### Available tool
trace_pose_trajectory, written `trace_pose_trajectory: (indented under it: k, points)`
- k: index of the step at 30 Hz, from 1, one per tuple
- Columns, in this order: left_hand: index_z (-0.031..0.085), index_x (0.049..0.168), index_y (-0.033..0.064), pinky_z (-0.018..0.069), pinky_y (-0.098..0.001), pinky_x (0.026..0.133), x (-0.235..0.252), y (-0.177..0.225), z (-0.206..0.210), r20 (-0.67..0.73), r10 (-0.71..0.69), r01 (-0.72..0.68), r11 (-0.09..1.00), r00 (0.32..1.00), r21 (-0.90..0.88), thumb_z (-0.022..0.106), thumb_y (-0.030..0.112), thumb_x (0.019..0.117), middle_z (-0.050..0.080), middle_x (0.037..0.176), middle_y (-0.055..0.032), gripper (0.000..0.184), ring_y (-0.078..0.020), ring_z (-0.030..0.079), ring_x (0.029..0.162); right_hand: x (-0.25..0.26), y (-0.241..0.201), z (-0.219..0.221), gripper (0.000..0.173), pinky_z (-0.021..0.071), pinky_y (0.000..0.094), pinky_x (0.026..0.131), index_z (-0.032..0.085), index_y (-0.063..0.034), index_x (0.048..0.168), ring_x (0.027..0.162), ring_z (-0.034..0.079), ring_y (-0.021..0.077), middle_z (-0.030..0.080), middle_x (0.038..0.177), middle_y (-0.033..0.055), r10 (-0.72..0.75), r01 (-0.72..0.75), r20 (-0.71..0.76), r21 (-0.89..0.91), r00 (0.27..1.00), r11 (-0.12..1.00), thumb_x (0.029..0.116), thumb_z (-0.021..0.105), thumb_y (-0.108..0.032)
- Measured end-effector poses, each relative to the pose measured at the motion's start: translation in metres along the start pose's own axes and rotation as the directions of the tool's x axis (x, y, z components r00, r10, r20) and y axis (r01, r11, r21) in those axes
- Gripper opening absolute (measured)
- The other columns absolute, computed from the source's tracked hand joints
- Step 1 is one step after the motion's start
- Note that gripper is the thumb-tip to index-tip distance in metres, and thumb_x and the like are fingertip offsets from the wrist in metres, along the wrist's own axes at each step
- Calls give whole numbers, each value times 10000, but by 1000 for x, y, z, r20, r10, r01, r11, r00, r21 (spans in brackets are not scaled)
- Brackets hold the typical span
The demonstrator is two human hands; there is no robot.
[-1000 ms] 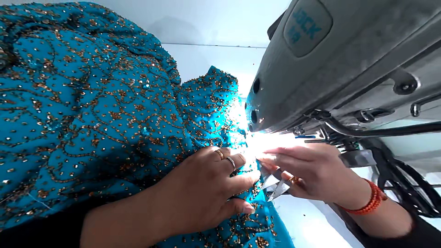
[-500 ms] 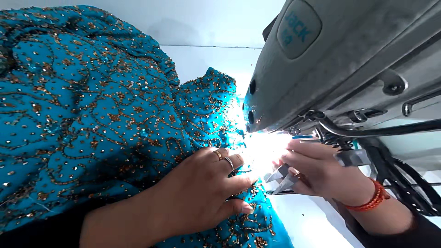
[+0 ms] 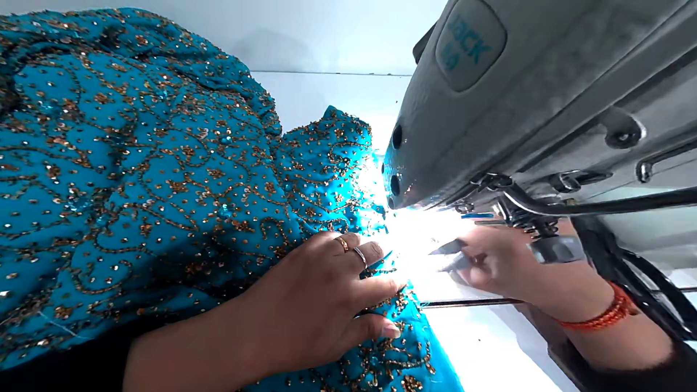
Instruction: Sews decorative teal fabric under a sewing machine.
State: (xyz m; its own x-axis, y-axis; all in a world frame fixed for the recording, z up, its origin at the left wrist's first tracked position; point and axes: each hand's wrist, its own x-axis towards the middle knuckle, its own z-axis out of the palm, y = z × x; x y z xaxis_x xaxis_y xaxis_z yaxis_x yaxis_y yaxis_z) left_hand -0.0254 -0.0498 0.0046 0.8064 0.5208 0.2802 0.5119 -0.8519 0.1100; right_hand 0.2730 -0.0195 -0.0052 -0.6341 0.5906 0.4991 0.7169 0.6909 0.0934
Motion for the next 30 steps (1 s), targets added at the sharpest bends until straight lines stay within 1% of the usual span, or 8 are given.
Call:
trace_pose_trajectory:
  k: [2, 5, 10, 13, 15, 17, 21, 30]
  points:
    - [703, 1287, 309, 485, -423, 1046, -1, -1, 0, 5, -4, 4, 1000, 1000, -6, 296, 563, 1054, 700, 1273, -51, 534, -236, 612, 1269, -4, 5, 1, 287, 470, 489, 483, 627, -103, 609, 558, 626, 275, 569, 571, 54, 125, -121, 85, -48, 989, 991, 672, 643, -382]
    - [712, 1279, 302, 477, -415, 1040, 0, -1, 1, -3, 4, -4, 1000, 1000, -9, 298, 559, 1055, 711, 1243, -52, 536, -234, 609, 1267, 7, 0, -17, 277, 374, 467, 420, 542, -106, 559, 501, 595, 292, 524, 521, 67, 141, -126, 95, -149, 985, 981, 619, 644, -356]
    - [703, 1289, 316, 487, -438, 1043, 0, -1, 1, 14, -10, 10, 1000, 1000, 0, 283, 577, 1050, 666, 1346, -90, 549, -263, 599, 1296, 5, 1, -25, 289, 374, 472, 439, 509, -84, 610, 521, 586, 314, 507, 549, 91, 218, -194, 112, -187, 970, 963, 680, 581, -355]
    - [698, 1297, 325, 487, -436, 1044, 0, 0, 1, 21, -16, 16, 1000, 1000, -1, 262, 591, 1048, 655, 1366, -86, 567, -257, 601, 1293, 4, 0, -21, 251, 406, 432, 467, 579, -120, 654, 530, 574, 229, 527, 576, 35, 152, -152, 100, -12, 983, 988, 706, 563, -365]
    - [684, 1316, 326, 478, -438, 1058, 0, -1, 1, 23, -18, 18, 1000, 1000, -13, 256, 593, 1055, 649, 1375, -82, 568, -252, 594, 1300, 2, -4, -11, 301, 516, 329, 632, 713, -160, 879, 719, 642, 81, 669, 763, -40, 17, -31, 61, 241, 998, 970, 906, 506, -377]
    - [666, 1342, 332, 479, -432, 1055, -1, -1, 2, 5, -15, 15, 999, 1000, -34, 272, 591, 1057, 666, 1331, -63, 551, -238, 598, 1281, 8, -13, -2, 335, 543, 265, 760, 744, -141, 1044, 880, 663, 57, 726, 939, -9, -111, 99, 8, 395, 994, 913, 1000, 461, -314]
    - [670, 1328, 329, 473, -411, 1044, -2, -2, 3, 7, -19, 19, 998, 1000, -60, 288, 592, 1054, 677, 1291, -33, 538, -212, 594, 1265, 14, -22, 5, 326, 538, 241, 741, 781, -130, 1062, 885, 689, 73, 765, 1019, 16, -187, 188, -39, 347, 982, 919, 978, 487, -241]
    - [640, 1367, 363, 503, -481, 1029, -1, 0, 0, 43, -46, 46, 999, 998, -20, 243, 619, 1044, 667, 1339, -111, 572, -292, 607, 1292, 15, -27, 5, 340, 550, 290, 801, 766, -133, 1004, 985, 708, 120, 765, 1106, 40, -179, 176, -13, 280, 984, 944, 977, 446, -241]
